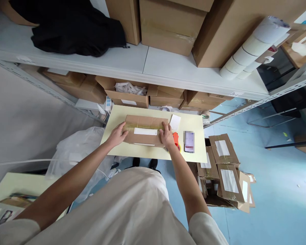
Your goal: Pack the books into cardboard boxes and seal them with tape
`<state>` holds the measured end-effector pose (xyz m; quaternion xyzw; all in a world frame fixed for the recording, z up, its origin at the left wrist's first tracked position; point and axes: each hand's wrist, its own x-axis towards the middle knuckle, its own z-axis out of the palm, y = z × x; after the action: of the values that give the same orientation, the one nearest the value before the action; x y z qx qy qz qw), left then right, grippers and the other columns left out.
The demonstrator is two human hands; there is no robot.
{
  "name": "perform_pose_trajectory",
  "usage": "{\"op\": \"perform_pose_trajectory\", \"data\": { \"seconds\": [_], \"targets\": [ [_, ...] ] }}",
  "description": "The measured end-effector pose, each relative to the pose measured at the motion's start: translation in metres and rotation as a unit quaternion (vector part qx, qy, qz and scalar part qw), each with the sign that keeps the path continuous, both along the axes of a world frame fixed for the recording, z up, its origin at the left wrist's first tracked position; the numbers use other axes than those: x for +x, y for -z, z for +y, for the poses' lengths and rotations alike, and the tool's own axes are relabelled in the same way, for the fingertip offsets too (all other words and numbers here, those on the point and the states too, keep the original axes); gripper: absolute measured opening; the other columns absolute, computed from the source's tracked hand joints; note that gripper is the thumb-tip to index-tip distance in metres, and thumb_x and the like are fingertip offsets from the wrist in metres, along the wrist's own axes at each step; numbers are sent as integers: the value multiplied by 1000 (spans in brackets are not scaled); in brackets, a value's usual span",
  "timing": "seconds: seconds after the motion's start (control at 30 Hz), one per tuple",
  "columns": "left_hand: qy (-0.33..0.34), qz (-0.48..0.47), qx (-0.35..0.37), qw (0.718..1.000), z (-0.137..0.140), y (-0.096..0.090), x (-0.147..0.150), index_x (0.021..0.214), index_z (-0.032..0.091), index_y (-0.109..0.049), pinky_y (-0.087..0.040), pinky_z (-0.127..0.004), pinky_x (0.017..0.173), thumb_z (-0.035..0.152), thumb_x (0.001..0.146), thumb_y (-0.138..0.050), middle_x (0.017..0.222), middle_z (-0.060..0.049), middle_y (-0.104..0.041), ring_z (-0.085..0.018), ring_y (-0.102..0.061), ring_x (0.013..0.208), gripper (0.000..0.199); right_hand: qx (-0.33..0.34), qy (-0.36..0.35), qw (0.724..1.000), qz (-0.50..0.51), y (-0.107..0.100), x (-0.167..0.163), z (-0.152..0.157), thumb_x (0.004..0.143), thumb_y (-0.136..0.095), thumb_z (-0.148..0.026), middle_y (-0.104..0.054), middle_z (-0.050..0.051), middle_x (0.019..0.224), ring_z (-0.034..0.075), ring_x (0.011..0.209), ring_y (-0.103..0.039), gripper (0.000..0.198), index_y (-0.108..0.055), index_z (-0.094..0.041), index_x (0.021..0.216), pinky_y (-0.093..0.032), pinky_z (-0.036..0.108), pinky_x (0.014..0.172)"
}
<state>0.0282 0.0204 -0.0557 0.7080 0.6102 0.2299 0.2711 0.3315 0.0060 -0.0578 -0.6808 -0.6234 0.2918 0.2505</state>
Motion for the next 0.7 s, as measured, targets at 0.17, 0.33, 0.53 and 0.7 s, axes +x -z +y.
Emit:
{"op": "perform_pose_trajectory", "data": {
  "seconds": [0.17,0.33,0.53,0.7],
  "targets": [
    [85,161,78,980,-15,-22,23,152,9,-22,-8,-60,117,31,92,-41,159,-18,-19,-35,-11,148,66,0,-30,1000,-8,-3,0,9,92,-38,-40,-29,11,152,31,144,-26,50,-37,-26,140,-39,54,108],
    [182,213,59,958,-24,-18,39,152,10,-22,-2,-52,119,61,79,-57,158,-19,-21,-34,-15,147,95,41,-14,999,26,5,18,-8,94,-35,-42,-39,8,147,26,141,-33,46,-40,-27,138,-35,47,112],
    [171,203,67,962,-23,-6,37,152,9,-22,-1,-51,119,63,80,-57,158,-19,-23,-34,-16,147,97,-104,65,989,-79,43,57,-61,89,-44,-55,-63,24,110,37,111,-59,51,-59,-12,112,-44,54,96],
    [163,202,63,964,-33,-6,38,152,8,-23,0,-52,119,64,80,-57,158,-19,-22,-35,-17,147,97,-151,6,975,-162,68,40,-69,87,-51,-38,-68,24,89,37,96,-66,33,-62,-10,100,-41,55,97]
  ]
}}
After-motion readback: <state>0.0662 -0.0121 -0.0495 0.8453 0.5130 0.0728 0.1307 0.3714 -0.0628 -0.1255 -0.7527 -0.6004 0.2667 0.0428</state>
